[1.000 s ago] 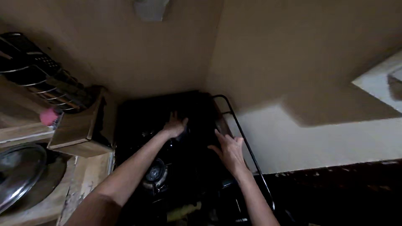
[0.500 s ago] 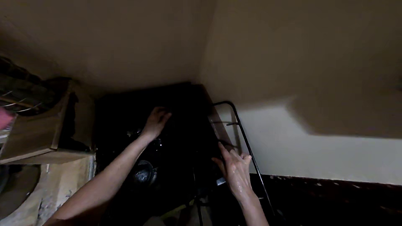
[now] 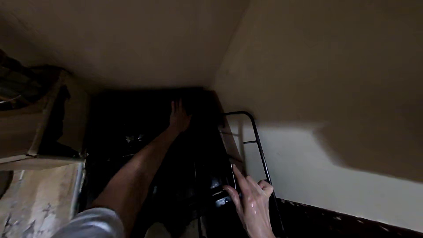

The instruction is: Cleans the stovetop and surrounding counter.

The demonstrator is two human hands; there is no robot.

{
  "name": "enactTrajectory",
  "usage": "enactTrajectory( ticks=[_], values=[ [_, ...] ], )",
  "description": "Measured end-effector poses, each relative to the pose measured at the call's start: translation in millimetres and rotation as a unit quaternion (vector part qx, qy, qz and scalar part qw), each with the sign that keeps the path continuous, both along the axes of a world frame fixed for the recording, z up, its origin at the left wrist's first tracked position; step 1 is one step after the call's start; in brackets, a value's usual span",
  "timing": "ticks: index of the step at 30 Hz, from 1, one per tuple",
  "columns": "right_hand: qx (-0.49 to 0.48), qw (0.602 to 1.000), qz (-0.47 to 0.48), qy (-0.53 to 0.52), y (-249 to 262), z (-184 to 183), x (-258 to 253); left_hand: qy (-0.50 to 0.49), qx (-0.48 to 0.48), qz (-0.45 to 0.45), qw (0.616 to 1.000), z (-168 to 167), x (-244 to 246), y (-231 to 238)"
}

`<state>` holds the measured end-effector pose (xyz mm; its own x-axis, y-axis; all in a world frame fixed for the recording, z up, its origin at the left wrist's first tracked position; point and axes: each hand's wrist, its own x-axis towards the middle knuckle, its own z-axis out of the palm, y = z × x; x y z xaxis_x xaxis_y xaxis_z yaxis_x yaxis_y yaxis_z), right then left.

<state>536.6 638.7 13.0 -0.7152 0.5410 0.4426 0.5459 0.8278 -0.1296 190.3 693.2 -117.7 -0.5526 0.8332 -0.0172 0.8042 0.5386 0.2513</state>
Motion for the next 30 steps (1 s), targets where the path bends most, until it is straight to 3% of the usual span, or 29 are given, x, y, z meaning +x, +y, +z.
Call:
enactTrajectory(
  ticks=[4,9,13,17,21,24,28,30],
  values=[
    [-0.012,1.0,-0.004,-0.01,-10.6,14.6,10.1,-0.08,0.132,0.123,0.98,-7.0,36.4,58.1],
    [-0.026,1.0,-0.003,0.01,-19.6,20.0,25.5,-0.185,0.162,0.083,0.966,0.2,78.1,76.7],
    [-0.032,0.999,0.008,0.029,-21.5,20.3,28.4,-0.194,0.17,0.038,0.966,6.6,145.7,31.0],
    [-0.032,0.999,0.011,0.019,-27.7,29.2,28.2,-0.237,0.065,-0.038,0.969,10.3,224.8,-23.9],
    [-0.028,0.999,0.011,0.011,-41.6,35.3,32.3,-0.165,0.052,-0.079,0.982,15.4,286.4,-74.0],
    [-0.021,0.999,0.018,0.021,-47.1,32.9,39.8,-0.1,-0.03,-0.185,0.977,28.3,293.9,-103.2],
    [-0.038,0.999,0.012,0.021,-56.0,26.5,52.8,-0.183,0.041,-0.273,0.944,21.9,272.2,-150.9],
    [-0.046,0.999,0.006,0.021,-60.0,22.4,59.5,-0.172,0.064,-0.293,0.938,14.5,257.0,-176.3]
  ],
)
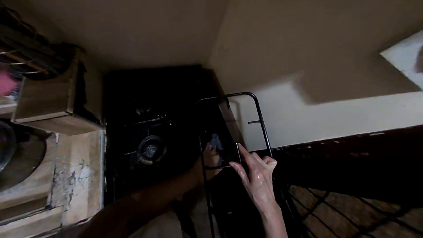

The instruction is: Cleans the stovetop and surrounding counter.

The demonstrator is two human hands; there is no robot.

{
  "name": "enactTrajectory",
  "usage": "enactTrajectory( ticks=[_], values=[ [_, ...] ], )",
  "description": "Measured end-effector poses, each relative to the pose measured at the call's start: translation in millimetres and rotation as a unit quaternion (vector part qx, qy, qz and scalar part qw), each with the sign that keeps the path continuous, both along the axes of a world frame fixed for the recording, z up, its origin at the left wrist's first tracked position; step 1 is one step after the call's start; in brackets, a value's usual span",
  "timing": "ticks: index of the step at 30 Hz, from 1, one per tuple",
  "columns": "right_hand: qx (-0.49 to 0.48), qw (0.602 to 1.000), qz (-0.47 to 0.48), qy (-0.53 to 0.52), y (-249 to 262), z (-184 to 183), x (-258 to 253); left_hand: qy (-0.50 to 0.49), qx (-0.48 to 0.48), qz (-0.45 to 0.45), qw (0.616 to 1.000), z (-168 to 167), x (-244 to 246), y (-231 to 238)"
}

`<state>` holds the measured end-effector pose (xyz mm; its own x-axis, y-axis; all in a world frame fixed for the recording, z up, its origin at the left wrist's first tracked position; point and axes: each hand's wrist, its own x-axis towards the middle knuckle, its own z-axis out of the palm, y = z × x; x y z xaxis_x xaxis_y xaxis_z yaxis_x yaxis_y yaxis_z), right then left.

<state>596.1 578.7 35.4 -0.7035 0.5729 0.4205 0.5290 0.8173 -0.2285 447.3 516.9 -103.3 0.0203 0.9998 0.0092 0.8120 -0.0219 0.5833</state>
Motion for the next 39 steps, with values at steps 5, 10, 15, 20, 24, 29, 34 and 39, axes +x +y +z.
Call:
enactTrajectory(
  ticks=[5,10,15,20,24,29,34,39],
  values=[
    [-0.016,1.0,-0.01,0.002,-6.7,-13.8,14.3,0.11,-0.164,0.013,0.98,31.9,-33.8,-61.7],
    [-0.03,0.999,0.0,0.019,-10.5,-23.4,17.5,0.231,-0.212,0.037,0.949,54.4,-44.8,-54.6],
    [-0.081,0.997,-0.011,0.011,-13.7,-19.1,19.9,0.306,-0.291,-0.007,0.907,76.4,-66.4,-18.0],
    [-0.109,0.994,-0.002,0.026,-16.7,-25.6,26.9,0.335,-0.317,0.013,0.887,56.7,-112.1,14.1],
    [-0.084,0.995,0.001,0.046,-17.4,-34.4,29.3,0.364,-0.262,0.063,0.892,32.0,-148.6,41.5],
    [-0.084,0.996,-0.01,0.029,-20.4,-43.3,31.4,0.333,-0.142,0.095,0.927,23.5,-195.3,74.0],
    [-0.085,0.996,-0.013,0.018,-18.3,-44.9,36.0,0.137,-0.251,0.023,0.958,46.2,-169.9,27.6],
    [-0.068,0.997,-0.014,0.025,-12.6,-42.6,28.0,0.211,-0.307,-0.07,0.925,56.0,-152.0,18.6]
  ],
)
